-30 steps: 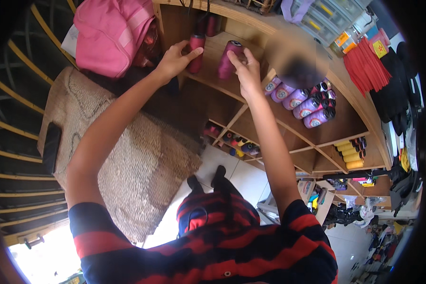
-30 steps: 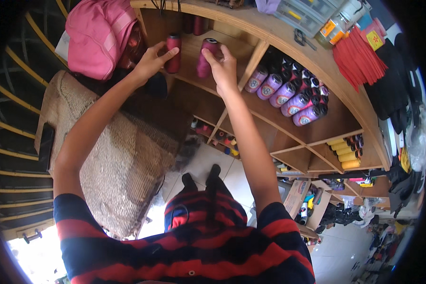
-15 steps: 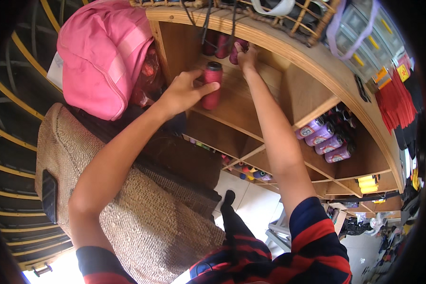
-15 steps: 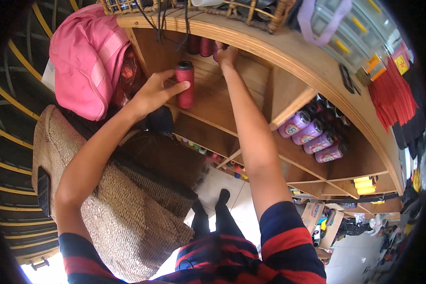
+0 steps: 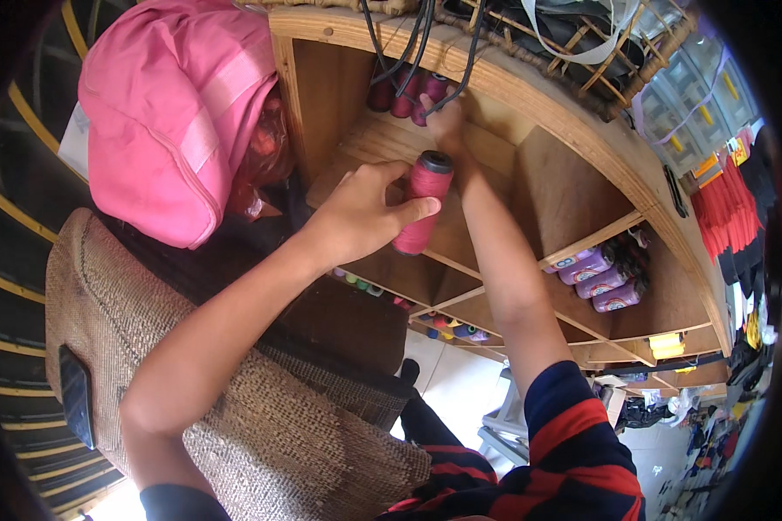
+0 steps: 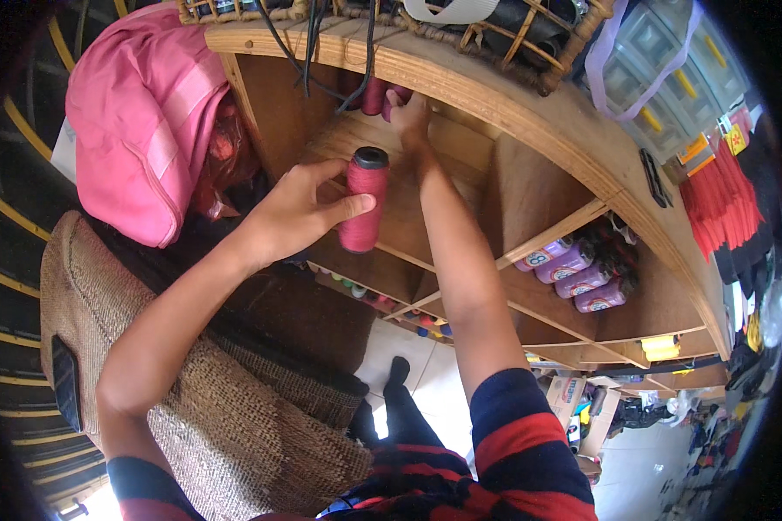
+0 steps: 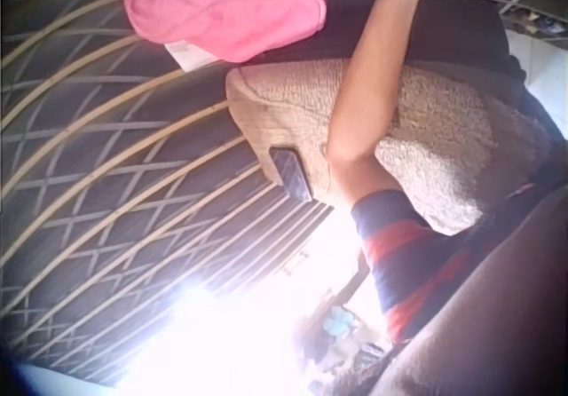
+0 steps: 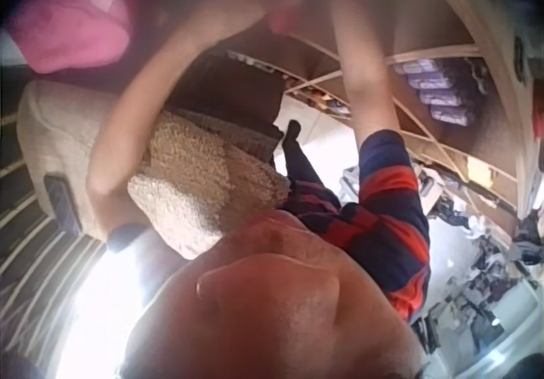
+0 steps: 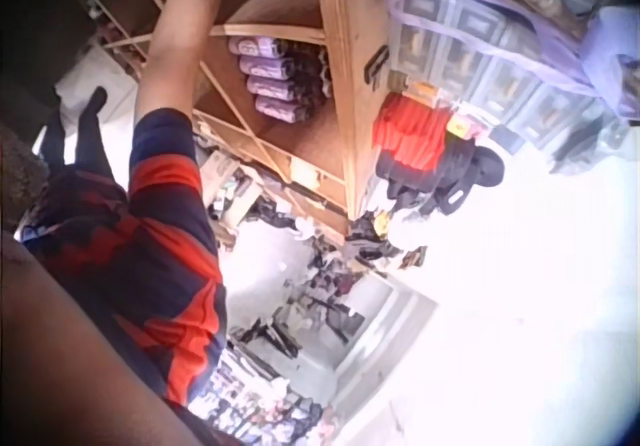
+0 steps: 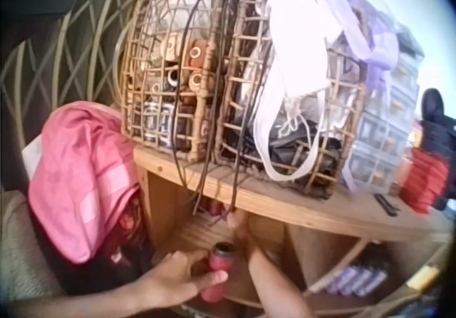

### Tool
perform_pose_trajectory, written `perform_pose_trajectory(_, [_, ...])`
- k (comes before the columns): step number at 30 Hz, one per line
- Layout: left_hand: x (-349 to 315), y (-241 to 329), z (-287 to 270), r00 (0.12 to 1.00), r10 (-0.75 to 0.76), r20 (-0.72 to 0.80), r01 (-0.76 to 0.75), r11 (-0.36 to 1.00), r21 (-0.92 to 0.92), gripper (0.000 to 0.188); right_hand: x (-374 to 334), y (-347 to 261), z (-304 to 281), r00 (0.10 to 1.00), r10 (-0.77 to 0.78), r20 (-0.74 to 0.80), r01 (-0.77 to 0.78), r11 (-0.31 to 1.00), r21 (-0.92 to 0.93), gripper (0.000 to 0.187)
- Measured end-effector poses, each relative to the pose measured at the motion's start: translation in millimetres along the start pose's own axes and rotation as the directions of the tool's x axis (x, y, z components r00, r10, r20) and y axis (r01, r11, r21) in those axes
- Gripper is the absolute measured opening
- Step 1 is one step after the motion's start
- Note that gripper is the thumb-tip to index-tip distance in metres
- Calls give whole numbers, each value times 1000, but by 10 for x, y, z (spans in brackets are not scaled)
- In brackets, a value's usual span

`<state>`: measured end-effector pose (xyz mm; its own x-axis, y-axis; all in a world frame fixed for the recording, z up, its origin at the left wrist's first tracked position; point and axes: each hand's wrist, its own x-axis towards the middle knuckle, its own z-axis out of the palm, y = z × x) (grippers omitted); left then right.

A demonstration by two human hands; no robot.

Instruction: The person selects spools of thread from cardboard boxes on the floor and places them onto shelves in a wooden storage unit, grouping them by color.

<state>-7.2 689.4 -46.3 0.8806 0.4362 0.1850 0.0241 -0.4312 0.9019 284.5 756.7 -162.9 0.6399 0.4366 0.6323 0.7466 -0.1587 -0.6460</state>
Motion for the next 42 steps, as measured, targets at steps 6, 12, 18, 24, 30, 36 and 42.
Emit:
perform_pose_trajectory(6, [55,-84,12,1000,10,0,-10,999,-38,36,-241,-179,-357,974,217,70,-227,891,393,39])
perform_pose_trajectory(12, [95,-106,-100,993,-13,-120,5,998,-70,32,-1195,-1138,-1268,869,183,459,-478,549,686,42])
perform_pose_trajectory(18, [111,-159,-63,995,-1,-96,-9,995,-99,39,-1370,-1283,-1520,786,-48,616,-403,717,569,42])
perform_pose_trajectory(24, [98,-137,-101,987,-72,-145,82,995,64,53,-1070,-840,-1137,926,163,340,-326,798,508,32])
perform_pose_trajectory(30, [82,-133,-56,990,-144,2,143,986,91,50,-530,-37,-537,988,150,-35,-143,978,153,23])
perform_pose_trajectory(36, [66,-139,-34,989,-133,72,129,990,53,45,-401,14,-420,973,224,-51,-222,974,42,25])
perform_pose_trajectory(42, [61,-103,2,980,-160,120,152,985,76,45,-320,297,-285,986,162,-39,-157,980,122,27])
